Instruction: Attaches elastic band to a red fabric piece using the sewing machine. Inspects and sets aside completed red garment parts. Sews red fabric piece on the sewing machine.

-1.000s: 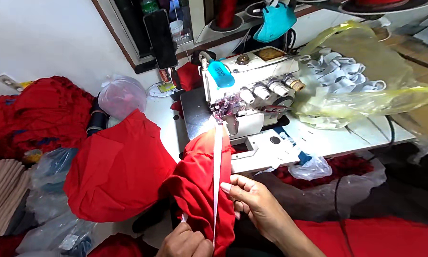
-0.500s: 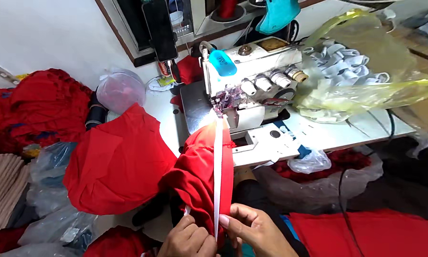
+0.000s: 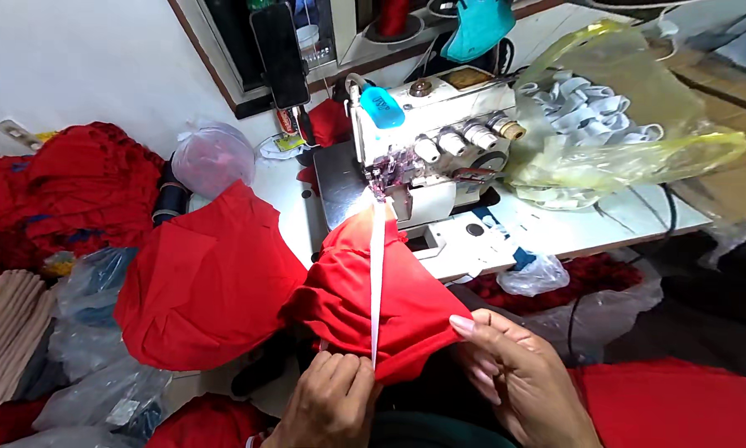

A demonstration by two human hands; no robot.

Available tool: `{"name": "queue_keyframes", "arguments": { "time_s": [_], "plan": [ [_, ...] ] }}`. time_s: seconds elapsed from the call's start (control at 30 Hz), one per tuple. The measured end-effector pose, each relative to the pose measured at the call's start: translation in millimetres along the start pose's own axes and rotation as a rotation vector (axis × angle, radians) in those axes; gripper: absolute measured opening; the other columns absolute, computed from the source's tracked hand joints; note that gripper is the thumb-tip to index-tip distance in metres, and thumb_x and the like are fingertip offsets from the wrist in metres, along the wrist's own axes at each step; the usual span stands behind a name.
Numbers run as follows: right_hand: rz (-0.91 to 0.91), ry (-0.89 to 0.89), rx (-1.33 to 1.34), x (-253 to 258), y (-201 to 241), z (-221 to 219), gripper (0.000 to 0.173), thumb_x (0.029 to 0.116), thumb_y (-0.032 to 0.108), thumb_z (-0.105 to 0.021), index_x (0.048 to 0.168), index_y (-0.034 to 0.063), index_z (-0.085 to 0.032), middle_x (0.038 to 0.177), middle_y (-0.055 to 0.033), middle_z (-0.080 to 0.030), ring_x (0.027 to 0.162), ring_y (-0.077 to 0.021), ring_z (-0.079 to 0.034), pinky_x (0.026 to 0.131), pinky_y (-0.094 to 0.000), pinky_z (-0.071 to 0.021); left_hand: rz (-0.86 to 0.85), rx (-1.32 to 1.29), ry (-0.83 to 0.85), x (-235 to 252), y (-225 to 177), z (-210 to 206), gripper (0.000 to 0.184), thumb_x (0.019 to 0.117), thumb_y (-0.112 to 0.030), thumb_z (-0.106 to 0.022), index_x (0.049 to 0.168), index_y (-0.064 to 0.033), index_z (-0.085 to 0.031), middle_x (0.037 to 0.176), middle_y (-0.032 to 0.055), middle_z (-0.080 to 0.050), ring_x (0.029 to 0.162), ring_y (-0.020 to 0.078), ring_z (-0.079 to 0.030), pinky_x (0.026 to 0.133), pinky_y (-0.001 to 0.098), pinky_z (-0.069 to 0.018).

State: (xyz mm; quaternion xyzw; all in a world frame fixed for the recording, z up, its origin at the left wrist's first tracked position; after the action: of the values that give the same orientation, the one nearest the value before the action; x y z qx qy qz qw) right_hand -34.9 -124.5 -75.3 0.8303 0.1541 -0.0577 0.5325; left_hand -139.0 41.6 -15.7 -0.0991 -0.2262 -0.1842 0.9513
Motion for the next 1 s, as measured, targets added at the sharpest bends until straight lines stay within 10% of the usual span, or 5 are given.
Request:
{"name": "queue_keyframes", "arguments": {
  "time_s": [0.2,0.4,0.63,1.0],
  "plan": [
    [0.034,0.120,-0.424,-7.6,-12.4,-16.4,0.014,0.0929,0.022,-0.069,0.084,0.0127,-0.064,0.067,0.0038,-0.066,0.052,-0.0066,-0.063,0.044,-0.0230,-0.0523,-0.068,-0.017,-0.041,4.3,-9.0,7.8,0.028,0.0992,-0.024,-0.058,0.075,-0.0101,-0.064,0.061,0.0012,-0.055,0.054,0.0154,-0.053,0.054,0.0276,-0.0437],
    [-0.130,0.197,-0.418,-29.2,-39.7,-29.7,0.029,0.0890,0.012,-0.076,0.115,0.0052,-0.065,0.088,-0.0032,-0.073,0.067,-0.0149,-0.071,0.055,-0.0305,-0.0618,-0.177,-0.219,0.039,-3.4,-30.6,13.1,0.027,0.0947,-0.014,-0.058,0.068,-0.0110,-0.060,0.060,0.0025,-0.054,0.061,0.0186,-0.055,0.084,0.0312,-0.0493],
    [-0.081,0.260,-0.444,-45.9,-49.6,-33.7,0.026,0.0950,0.012,-0.068,0.119,0.0019,-0.070,0.112,-0.0058,-0.071,0.078,-0.0116,-0.071,0.065,-0.0287,-0.0628,-0.177,-0.180,0.076,-12.6,-42.0,11.5,0.023,0.0938,-0.012,-0.059,0.071,-0.0100,-0.063,0.062,0.0028,-0.055,0.061,0.0188,-0.055,0.086,0.0319,-0.0480],
    [0.052,0.272,-0.381,-61.8,-37.8,-45.0,0.023,0.1025,0.006,-0.055,0.123,-0.0024,-0.062,0.097,-0.0017,-0.076,0.081,-0.0062,-0.072,0.075,-0.0271,-0.0611,-0.207,-0.189,0.113,-11.3,-47.7,3.5,0.022,0.0949,-0.011,-0.058,0.074,-0.0090,-0.065,0.064,0.0036,-0.057,0.064,0.0200,-0.056,0.091,0.0337,-0.0474]
  ]
}}
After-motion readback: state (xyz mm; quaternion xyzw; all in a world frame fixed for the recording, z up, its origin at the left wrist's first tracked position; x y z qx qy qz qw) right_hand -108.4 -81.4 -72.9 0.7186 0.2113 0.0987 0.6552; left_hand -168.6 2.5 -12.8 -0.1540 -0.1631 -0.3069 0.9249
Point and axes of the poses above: each hand's wrist, its own x-axis towards the middle knuckle, its own z-axis out of the back of the hand, y = z × x, the point moved 9 cm from there along x, towards the middle knuckle
